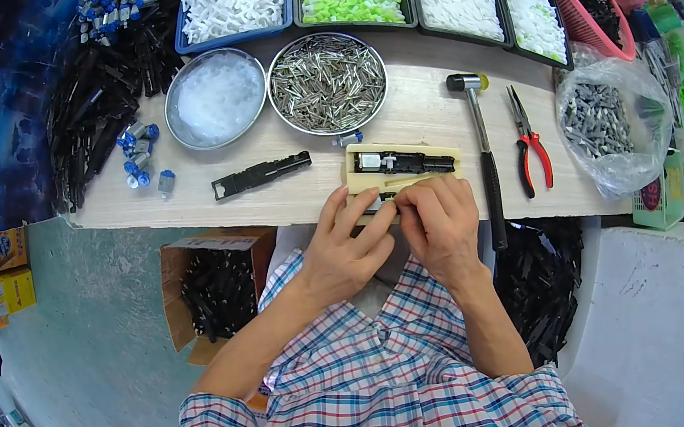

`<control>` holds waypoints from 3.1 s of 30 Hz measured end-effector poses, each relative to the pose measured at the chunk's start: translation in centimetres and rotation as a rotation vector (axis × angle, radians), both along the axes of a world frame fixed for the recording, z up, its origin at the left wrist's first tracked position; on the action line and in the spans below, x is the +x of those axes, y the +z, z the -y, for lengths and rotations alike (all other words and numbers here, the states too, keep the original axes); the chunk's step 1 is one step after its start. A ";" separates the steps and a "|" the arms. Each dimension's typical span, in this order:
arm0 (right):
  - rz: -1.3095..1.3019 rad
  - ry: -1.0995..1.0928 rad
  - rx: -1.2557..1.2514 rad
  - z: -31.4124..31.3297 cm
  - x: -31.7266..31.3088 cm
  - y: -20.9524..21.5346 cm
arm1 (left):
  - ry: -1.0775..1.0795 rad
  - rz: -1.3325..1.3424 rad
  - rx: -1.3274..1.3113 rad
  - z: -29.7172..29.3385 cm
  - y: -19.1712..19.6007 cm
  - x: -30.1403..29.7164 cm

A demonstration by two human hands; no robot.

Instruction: Manually assemble small mechanical or toy components using a hammer and pliers at a workbench.

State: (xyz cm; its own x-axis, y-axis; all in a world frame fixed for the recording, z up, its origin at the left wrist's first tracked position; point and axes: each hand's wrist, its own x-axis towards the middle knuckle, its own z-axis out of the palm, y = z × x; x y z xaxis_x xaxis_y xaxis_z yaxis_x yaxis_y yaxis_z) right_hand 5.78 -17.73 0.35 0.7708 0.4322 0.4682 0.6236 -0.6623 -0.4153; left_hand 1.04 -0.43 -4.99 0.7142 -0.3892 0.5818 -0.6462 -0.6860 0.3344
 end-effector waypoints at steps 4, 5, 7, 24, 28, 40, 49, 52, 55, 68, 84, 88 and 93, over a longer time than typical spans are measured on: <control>0.005 0.002 -0.001 0.1 0.0 0.3 | 0.042 0.105 0.165 0.1 -1.5 -0.4; -0.014 0.007 -0.005 0.1 0.0 0.5 | 0.049 0.132 0.216 0.0 -1.7 -0.4; -0.029 0.008 -0.010 0.2 0.1 0.8 | 0.042 0.147 0.202 -0.2 -2.1 -0.4; -0.109 -0.244 0.283 4.7 14.4 3.4 | -0.078 0.127 -0.145 -1.2 -0.7 0.7; -0.007 -0.211 0.070 5.3 20.7 2.2 | -0.068 0.143 -0.043 -1.2 -0.9 0.4; -0.019 -0.199 -0.227 3.5 22.6 3.7 | 0.231 0.009 -0.285 -0.5 5.0 9.1; 0.063 -0.128 -0.161 4.1 23.4 3.1 | 0.403 -0.144 -0.097 -1.0 2.7 13.6; 0.059 -0.151 -0.092 4.0 22.7 3.7 | 0.384 -0.132 -0.156 -0.9 2.8 13.4; 0.016 -0.310 -0.267 4.7 22.2 4.8 | 0.379 -0.102 -0.181 -1.0 2.9 13.3; 0.005 -0.255 -0.187 4.2 22.2 2.8 | 0.282 -0.024 -0.319 -1.6 3.3 13.1; -0.088 -0.158 -0.168 4.7 22.3 3.3 | 0.191 -0.465 -0.742 -0.3 8.4 6.5; -0.093 -0.145 -0.173 4.8 22.0 3.3 | 0.132 -0.719 -0.873 -0.3 8.5 5.1; 0.050 -0.130 -0.138 5.1 22.2 2.3 | 0.049 -0.921 -1.093 0.0 7.9 4.2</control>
State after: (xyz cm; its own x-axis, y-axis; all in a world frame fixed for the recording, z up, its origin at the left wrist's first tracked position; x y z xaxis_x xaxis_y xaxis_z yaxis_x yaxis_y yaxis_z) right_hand 28.02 -22.79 2.69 0.8015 0.3933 0.4505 0.5467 -0.7871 -0.2857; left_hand 5.24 -0.41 2.91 0.9946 -0.0205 -0.1021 0.1041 0.1702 0.9799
